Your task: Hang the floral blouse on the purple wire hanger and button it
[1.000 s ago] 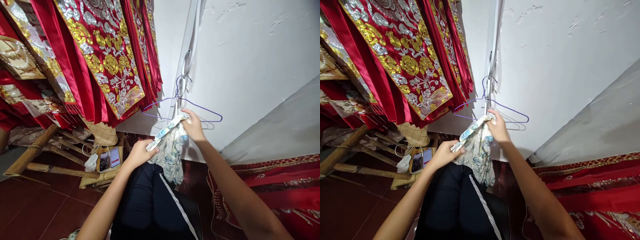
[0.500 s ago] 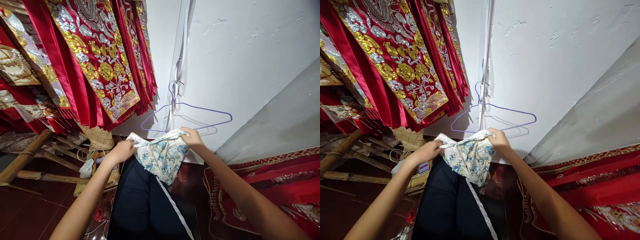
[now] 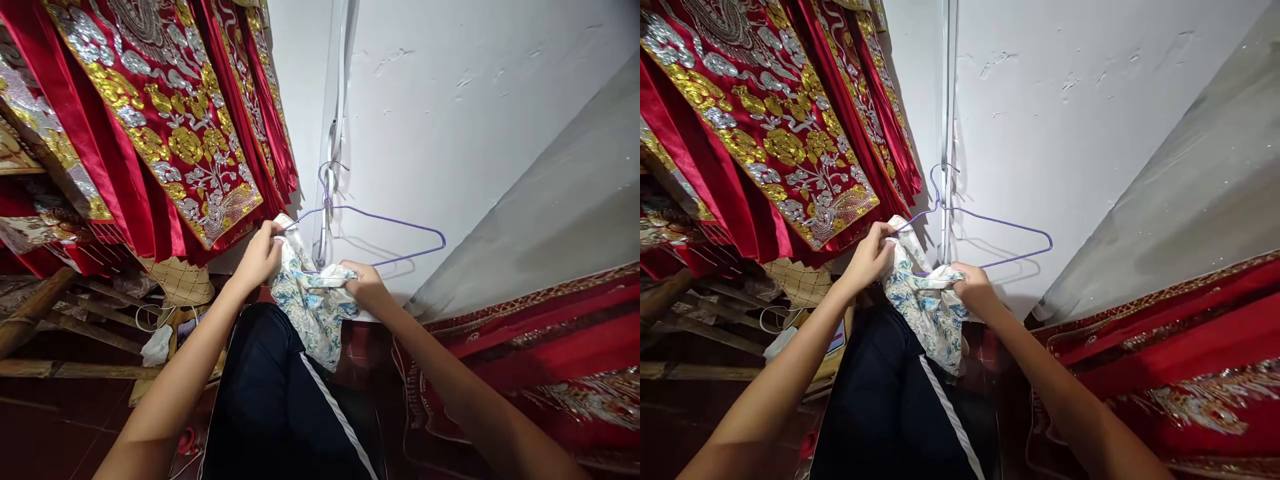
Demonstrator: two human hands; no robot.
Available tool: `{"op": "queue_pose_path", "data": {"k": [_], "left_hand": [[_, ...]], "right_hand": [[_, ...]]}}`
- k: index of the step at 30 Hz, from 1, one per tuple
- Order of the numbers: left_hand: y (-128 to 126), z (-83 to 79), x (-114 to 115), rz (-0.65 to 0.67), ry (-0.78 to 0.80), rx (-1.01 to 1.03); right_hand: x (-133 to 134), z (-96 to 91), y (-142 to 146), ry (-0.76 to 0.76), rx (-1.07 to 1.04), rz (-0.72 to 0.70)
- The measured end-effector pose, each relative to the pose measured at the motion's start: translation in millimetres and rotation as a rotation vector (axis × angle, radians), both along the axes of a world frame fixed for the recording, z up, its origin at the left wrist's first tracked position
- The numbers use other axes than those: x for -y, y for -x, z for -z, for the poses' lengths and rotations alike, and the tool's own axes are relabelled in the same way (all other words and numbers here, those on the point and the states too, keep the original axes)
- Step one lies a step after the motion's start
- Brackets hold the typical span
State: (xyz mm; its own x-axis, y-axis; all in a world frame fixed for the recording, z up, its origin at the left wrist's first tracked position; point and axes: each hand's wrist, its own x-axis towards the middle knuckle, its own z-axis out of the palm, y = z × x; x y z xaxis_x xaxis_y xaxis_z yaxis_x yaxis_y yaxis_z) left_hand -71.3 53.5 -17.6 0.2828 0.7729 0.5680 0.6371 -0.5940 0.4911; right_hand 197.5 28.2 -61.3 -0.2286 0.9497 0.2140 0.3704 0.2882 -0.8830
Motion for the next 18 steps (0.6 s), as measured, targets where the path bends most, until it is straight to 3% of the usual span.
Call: {"op": "queue_pose_path", "data": {"k": [3,7,9,11,14,18], "left_hand": [[4.1,-1.4,-17.1,0.025,-0.030,-0.012],[15.2,-10.1,-24.0,0.017,-0.083,-0.078],[17.1,-16.6,-23.1,0.029,-0.107,-0.106],[17.8,-21.4,-23.0,0.021,-0.136,-0.111],[22.9,-21.5,-27.3,-0.103,-0.163,-0.038],[36.9,-13.7,-32.9,-0.201,0.020,0.089]], "right_hand": [[6.2,-8.5,-7.2,-0.047,0.039,0.092],[-1.4,-18.5,-49.2,-0.237,0.030,0.521],[-10.0,-23.8,-72.4,-0.273,0.059,0.601],[-16.7,-32.2,-91.8,-0.194,0.045,0.509],[-18.1,-54.1,-115.8,0.027,-0.038,0.239],[-16.4,-88.6,-139.2,0.329,-0.010,-0.027]]}}
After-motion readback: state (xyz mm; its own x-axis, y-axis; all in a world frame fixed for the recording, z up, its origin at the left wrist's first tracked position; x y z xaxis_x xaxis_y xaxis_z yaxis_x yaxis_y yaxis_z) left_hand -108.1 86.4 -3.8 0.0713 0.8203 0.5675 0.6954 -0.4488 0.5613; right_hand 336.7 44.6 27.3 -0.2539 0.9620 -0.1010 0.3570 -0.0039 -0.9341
